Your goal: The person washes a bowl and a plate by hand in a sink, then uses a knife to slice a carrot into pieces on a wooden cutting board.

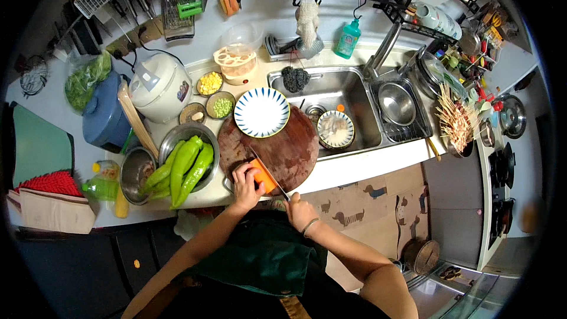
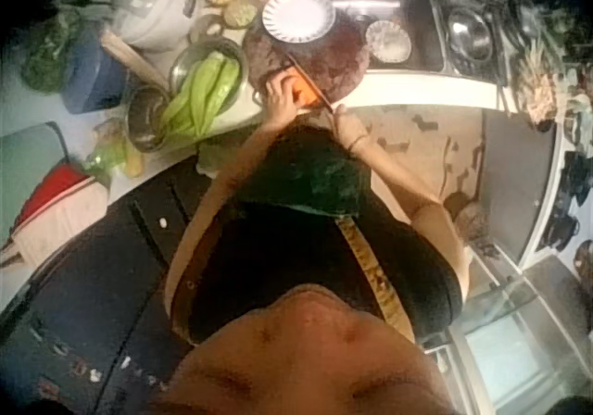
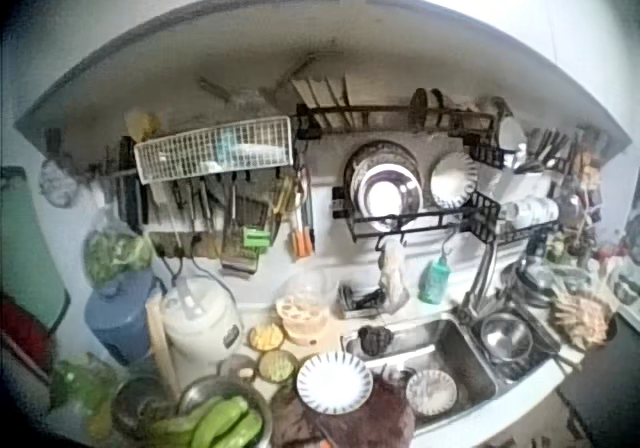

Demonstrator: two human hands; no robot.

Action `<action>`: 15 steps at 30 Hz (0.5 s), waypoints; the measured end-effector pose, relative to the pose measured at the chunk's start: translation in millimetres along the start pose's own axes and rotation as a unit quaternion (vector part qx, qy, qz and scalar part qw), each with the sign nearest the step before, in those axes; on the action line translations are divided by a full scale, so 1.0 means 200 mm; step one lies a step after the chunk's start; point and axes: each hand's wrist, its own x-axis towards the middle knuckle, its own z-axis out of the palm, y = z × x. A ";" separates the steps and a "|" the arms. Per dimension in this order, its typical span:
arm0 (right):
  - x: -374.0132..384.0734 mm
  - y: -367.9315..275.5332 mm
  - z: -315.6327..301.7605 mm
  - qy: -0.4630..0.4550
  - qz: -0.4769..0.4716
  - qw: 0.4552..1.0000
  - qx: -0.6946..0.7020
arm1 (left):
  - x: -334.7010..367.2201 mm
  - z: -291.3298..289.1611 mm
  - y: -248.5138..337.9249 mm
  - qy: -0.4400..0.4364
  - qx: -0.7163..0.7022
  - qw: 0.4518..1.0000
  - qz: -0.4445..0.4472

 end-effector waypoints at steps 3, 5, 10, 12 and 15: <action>0.01 0.02 0.01 -0.007 0.009 1.000 0.007 | -0.02 0.01 0.00 0.002 -0.004 1.000 0.002; 0.01 0.04 0.01 -0.005 0.011 1.000 0.009 | -0.03 0.03 0.01 0.006 -0.009 1.000 0.003; 0.03 0.08 0.04 0.007 -0.013 0.999 0.034 | -0.01 0.04 0.02 -0.003 -0.010 1.000 -0.011; 0.05 0.10 0.06 0.019 -0.033 0.998 0.041 | -0.01 0.04 0.04 0.003 -0.009 1.000 -0.016; 0.06 0.13 0.03 0.015 -0.058 0.996 0.066 | -0.01 0.02 0.04 -0.005 -0.005 1.000 0.002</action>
